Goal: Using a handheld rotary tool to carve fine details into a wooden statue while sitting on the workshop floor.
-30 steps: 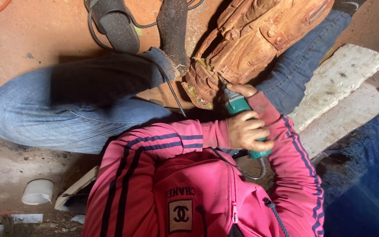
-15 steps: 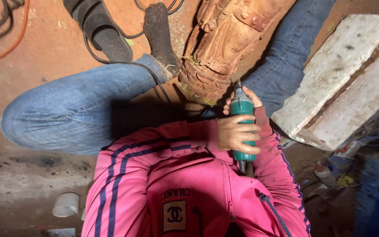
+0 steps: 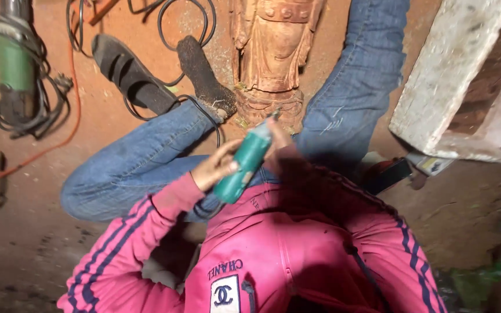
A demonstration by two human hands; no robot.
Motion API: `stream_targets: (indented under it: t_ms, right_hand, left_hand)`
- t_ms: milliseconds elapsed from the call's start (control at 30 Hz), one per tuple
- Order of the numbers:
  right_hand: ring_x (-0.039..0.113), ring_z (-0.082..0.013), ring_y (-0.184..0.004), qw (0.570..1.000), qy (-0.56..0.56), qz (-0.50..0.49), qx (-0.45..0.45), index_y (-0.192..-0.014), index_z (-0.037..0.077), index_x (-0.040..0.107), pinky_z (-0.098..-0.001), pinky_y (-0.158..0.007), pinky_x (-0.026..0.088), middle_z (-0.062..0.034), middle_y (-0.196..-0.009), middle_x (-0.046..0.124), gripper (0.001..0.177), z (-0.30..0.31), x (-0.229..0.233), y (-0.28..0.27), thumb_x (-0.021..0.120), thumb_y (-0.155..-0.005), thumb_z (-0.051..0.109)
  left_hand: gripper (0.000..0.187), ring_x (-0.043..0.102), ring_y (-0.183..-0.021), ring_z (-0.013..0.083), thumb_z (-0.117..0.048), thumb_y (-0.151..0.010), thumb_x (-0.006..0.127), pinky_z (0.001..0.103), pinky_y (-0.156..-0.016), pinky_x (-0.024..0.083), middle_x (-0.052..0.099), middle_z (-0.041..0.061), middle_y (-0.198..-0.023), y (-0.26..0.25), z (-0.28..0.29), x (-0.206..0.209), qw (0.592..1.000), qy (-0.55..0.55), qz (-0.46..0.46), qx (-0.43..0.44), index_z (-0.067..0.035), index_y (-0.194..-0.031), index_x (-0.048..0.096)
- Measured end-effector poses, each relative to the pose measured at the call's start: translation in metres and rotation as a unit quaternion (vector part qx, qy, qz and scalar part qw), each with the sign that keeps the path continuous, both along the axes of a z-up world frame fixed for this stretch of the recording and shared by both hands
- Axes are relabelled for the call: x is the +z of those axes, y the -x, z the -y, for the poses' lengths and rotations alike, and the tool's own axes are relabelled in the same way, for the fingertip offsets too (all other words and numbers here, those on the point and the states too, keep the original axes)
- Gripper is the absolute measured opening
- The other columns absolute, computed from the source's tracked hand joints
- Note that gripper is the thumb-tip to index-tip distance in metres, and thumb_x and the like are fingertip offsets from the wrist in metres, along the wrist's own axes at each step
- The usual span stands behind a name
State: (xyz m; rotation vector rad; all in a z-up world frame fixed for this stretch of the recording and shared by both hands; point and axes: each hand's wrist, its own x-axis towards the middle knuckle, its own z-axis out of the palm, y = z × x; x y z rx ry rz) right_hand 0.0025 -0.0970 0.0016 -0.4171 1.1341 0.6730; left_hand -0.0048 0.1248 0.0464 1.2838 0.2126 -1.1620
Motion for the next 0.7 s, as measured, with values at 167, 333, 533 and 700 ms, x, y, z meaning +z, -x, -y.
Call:
stream_targets:
  t_ms: [167,333,533,700]
  right_hand:
    - [0.073,-0.0340,-0.082,0.990,0.095,0.086,0.052,-0.120,0.009,0.062,-0.0698,-0.076,0.057,-0.0143,-0.097,0.068,0.039,-0.036,-0.017,0.005,0.068,-0.096,0.039]
    - [0.069,-0.0353,-0.066,0.988,0.080,0.098,0.086,-0.137,0.009,0.054,-0.0657,-0.077,0.060,-0.0205,-0.084,0.067,0.054,-0.029,-0.037,0.002,0.063,-0.098,0.044]
    - [0.069,-0.0434,-0.106,0.991,0.015,0.124,0.038,-0.135,0.005,0.050,-0.0631,-0.088,0.056,-0.0209,-0.120,0.066,0.052,-0.018,-0.037,-0.010,0.058,-0.102,0.045]
    - [0.068,-0.0445,-0.107,0.994,-0.012,0.111,0.001,-0.131,0.005,0.051,-0.0625,-0.088,0.057,-0.0219,-0.122,0.066,0.051,-0.013,-0.035,-0.019,0.060,-0.101,0.045]
  left_hand:
    - [0.118,0.041,-0.141,0.0434,-0.032,-0.072,0.090,0.052,-0.117,0.032,0.030,0.029,-0.159,-0.012,0.005,0.035,0.995,-0.065,0.019,-0.069,-0.033,-0.163,0.015]
    - [0.118,0.041,-0.139,0.0515,-0.037,-0.073,0.086,0.056,-0.118,0.032,0.029,0.031,-0.158,-0.063,0.014,0.053,0.977,-0.123,0.017,-0.172,-0.037,-0.162,0.008]
    - [0.119,0.038,-0.141,0.0472,-0.039,-0.068,0.088,0.056,-0.117,0.032,0.030,0.020,-0.162,-0.094,0.006,0.032,0.947,-0.163,0.023,-0.275,-0.042,-0.161,0.014]
    - [0.117,0.032,-0.146,0.0450,-0.039,-0.070,0.086,0.056,-0.120,0.028,0.028,0.020,-0.163,-0.113,0.017,0.035,0.935,-0.168,0.020,-0.313,-0.038,-0.162,0.015]
